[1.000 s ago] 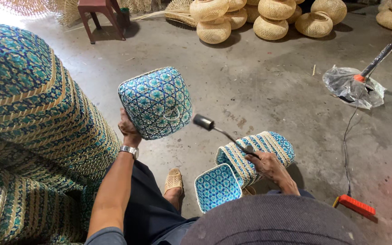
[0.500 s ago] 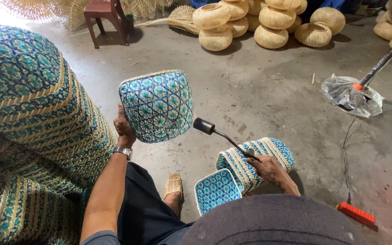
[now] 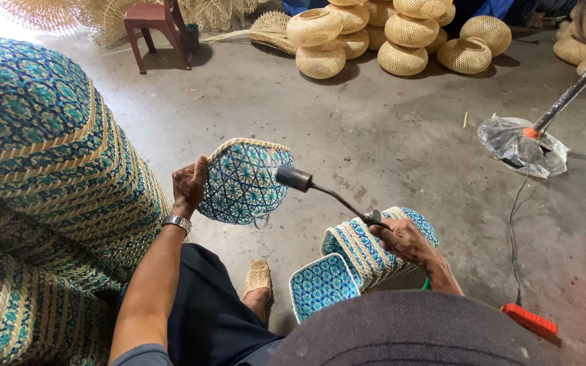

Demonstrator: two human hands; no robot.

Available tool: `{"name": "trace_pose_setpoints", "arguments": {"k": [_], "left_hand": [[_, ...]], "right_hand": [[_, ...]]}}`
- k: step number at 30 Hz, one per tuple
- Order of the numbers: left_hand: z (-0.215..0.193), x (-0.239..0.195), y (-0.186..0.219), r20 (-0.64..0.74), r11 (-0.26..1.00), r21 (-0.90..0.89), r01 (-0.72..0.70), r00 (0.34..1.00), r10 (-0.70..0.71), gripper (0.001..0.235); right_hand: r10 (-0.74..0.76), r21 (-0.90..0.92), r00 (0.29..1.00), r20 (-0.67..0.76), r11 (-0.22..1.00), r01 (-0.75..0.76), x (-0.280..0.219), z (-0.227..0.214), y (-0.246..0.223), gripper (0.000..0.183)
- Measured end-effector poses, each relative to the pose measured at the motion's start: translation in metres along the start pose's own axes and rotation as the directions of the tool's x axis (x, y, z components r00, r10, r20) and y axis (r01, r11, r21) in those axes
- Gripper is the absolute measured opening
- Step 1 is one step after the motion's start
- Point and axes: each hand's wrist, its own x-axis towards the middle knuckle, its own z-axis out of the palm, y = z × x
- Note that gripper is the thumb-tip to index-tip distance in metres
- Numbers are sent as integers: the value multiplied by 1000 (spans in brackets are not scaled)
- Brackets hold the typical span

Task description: The person uses a handheld blowtorch to apply heat to the edges and surfaces of small woven baskets. They rotate each basket to treat all sides, then place it into a stack of finished items. The process is repeated for multiple baskets.

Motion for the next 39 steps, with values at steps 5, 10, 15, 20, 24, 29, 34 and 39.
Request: {"name": "trace_pose_setpoints", "arguments": {"k": [5, 10, 15, 20, 24, 29, 34, 39], "left_hand": [[-10, -2, 20, 22, 999, 36, -13, 1000, 12, 61], [-11, -7, 26, 41, 998, -41, -50, 998, 52, 56], [-4, -14, 25, 83, 994, 71, -88, 993, 82, 60], [-4, -20, 6, -20, 999, -10, -43, 999, 43, 58], [16, -24, -26, -115, 992, 47, 119, 987, -112, 67], [29, -33, -66, -144, 984, 177, -1, 989, 27, 53], [41, -47, -68, -19, 950, -183, 253, 965, -261, 62], [50, -59, -46, 211, 948, -200, 247, 956, -204, 39]], "right_hand": [[108, -57, 994, -33, 992, -110, 4, 7, 0, 51], [85, -92, 996, -10, 992, -85, 5, 4, 6, 63], [112, -91, 994, -1, 990, -112, 12, 3, 10, 58], [337, -237, 941, -42, 911, -337, 12, 8, 12, 63], [71, -50, 996, 56, 996, -68, 3, 17, 20, 60], [192, -181, 980, -49, 963, -198, 2, 20, 14, 51], [118, -118, 993, -21, 986, -120, 7, 13, 3, 54], [21, -165, 997, -81, 986, -34, 18, 1, -18, 58]]}}
